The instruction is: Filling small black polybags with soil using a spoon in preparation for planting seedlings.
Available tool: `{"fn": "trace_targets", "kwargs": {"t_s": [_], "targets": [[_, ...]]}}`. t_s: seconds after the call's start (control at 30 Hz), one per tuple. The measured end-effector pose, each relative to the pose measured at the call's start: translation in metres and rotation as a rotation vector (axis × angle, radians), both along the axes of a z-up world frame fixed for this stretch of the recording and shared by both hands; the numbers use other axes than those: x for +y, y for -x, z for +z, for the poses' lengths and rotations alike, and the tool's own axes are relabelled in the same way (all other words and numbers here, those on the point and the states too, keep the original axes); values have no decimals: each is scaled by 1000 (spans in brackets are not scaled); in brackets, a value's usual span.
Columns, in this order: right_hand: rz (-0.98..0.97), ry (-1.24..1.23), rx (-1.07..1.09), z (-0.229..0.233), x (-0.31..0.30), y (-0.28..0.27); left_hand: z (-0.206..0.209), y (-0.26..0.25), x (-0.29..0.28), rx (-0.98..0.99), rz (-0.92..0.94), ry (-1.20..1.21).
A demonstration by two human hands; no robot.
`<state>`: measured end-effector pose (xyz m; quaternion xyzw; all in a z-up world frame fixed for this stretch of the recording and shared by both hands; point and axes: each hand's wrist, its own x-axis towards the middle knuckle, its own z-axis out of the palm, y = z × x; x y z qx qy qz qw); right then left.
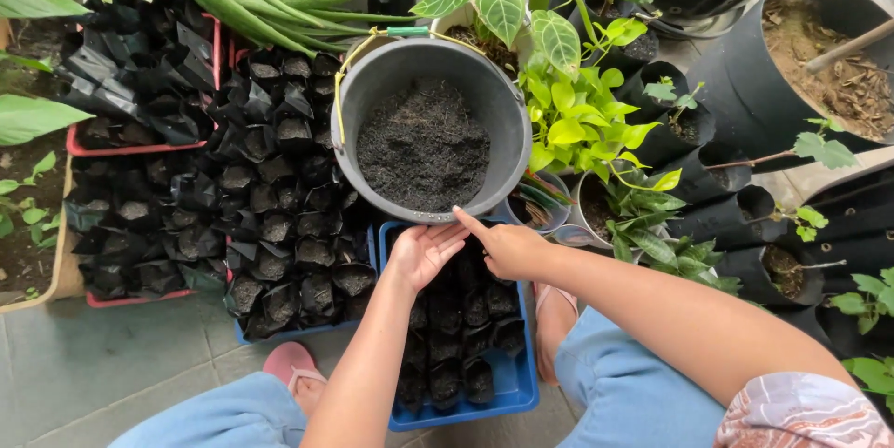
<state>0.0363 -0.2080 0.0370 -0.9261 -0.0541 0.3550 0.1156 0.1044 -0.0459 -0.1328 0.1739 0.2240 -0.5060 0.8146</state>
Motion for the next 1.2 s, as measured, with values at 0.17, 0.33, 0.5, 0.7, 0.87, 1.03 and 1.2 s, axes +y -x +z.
{"fn": "trace_targets", "kwargs": {"t_s": [0.17,0.33,0.5,0.7,0.87,1.03,1.2], "targets": [[53,12,-16,-19,-7,-3,-13,-8,-4,38,7,18],[83,-28,-41,-35,-7,0,-20,-12,-6,40,2,12],[143,-128,-124,-43,-2,1,-38,-16,-7,17,-15,30],[19,-133,-225,-55,-3,-7,-21,-17,-3,-31,-63,0],[22,-167,-234,-59,-5,-7,-26,-19,-1,-47,-67,3],[6,-197,-267,-50,1,-9,-26,-18,-2,-44,-65,9],[-107,-203,-307,-51,-1,-17,-9,-16,0,-88,-100,-13]]}}
